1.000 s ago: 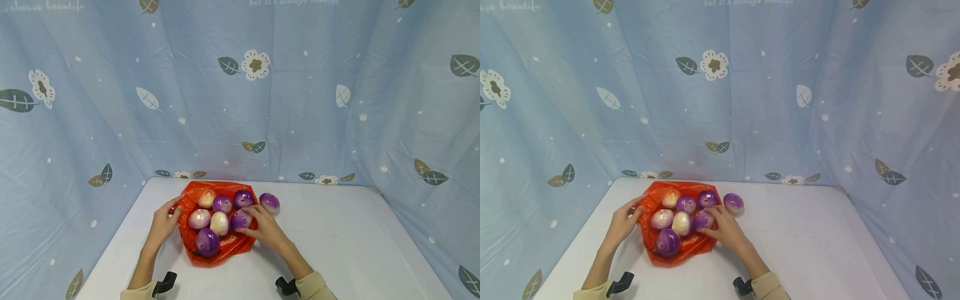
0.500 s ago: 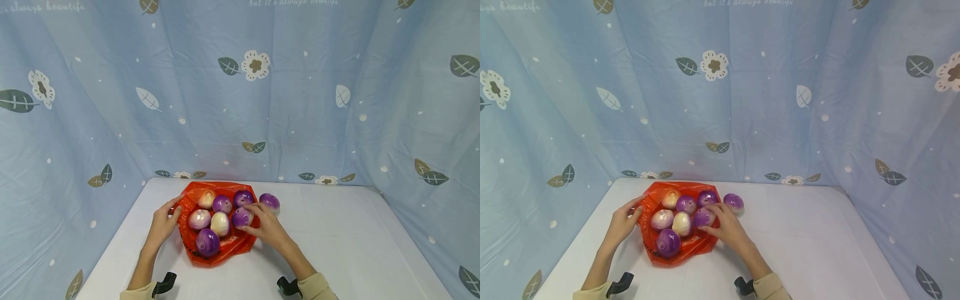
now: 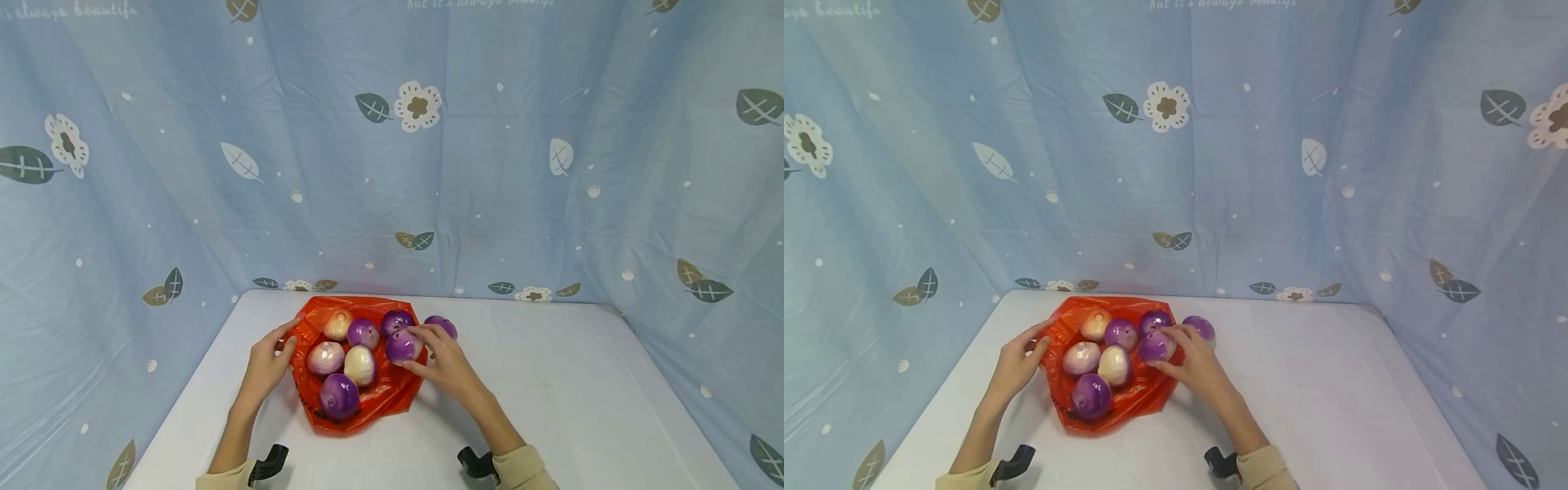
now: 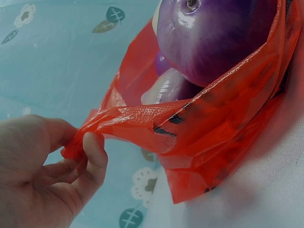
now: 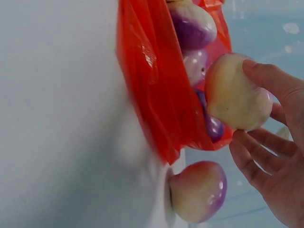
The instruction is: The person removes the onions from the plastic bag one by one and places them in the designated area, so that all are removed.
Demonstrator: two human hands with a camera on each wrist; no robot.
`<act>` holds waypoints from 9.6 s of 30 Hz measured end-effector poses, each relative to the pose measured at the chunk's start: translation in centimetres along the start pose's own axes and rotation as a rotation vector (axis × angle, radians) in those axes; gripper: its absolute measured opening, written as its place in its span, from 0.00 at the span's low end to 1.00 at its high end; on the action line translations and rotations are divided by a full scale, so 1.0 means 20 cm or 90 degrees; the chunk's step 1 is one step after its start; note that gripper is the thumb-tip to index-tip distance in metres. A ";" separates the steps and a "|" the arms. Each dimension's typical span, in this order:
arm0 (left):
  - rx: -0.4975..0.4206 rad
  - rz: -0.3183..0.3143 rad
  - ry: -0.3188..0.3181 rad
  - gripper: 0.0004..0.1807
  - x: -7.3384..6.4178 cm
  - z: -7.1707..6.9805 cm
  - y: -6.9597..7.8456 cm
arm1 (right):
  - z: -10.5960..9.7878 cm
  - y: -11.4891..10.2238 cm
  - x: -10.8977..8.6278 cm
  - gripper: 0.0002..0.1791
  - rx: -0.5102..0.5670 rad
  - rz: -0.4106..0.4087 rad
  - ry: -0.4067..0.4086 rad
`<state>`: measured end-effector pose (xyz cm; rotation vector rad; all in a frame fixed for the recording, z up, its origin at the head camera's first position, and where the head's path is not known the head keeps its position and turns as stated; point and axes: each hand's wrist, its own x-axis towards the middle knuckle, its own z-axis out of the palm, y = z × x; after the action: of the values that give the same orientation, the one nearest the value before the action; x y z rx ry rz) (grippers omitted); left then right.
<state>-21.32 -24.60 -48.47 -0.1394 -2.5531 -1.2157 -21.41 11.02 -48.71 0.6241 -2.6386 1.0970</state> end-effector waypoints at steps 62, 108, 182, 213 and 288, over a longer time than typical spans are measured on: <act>0.007 -0.009 0.000 0.20 0.00 0.00 0.01 | -0.34 0.34 -0.09 0.37 -0.031 0.031 0.137; 0.009 -0.010 -0.014 0.21 -0.02 0.00 0.02 | -0.28 0.63 -0.15 0.36 -0.025 0.115 0.122; 0.019 -0.012 -0.015 0.20 -0.02 0.01 0.03 | -0.45 0.51 -0.09 0.35 -0.087 0.066 0.117; 0.011 -0.014 -0.017 0.21 -0.02 0.02 0.03 | -0.30 0.26 0.03 0.33 -0.045 0.041 0.075; 0.010 -0.010 -0.018 0.20 -0.03 0.05 0.02 | 0.24 -0.08 0.02 0.34 0.009 -0.036 -0.110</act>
<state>-20.83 -23.62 -49.03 -0.1337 -2.5918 -1.2082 -21.18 6.51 -50.88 0.8258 -2.7391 1.0916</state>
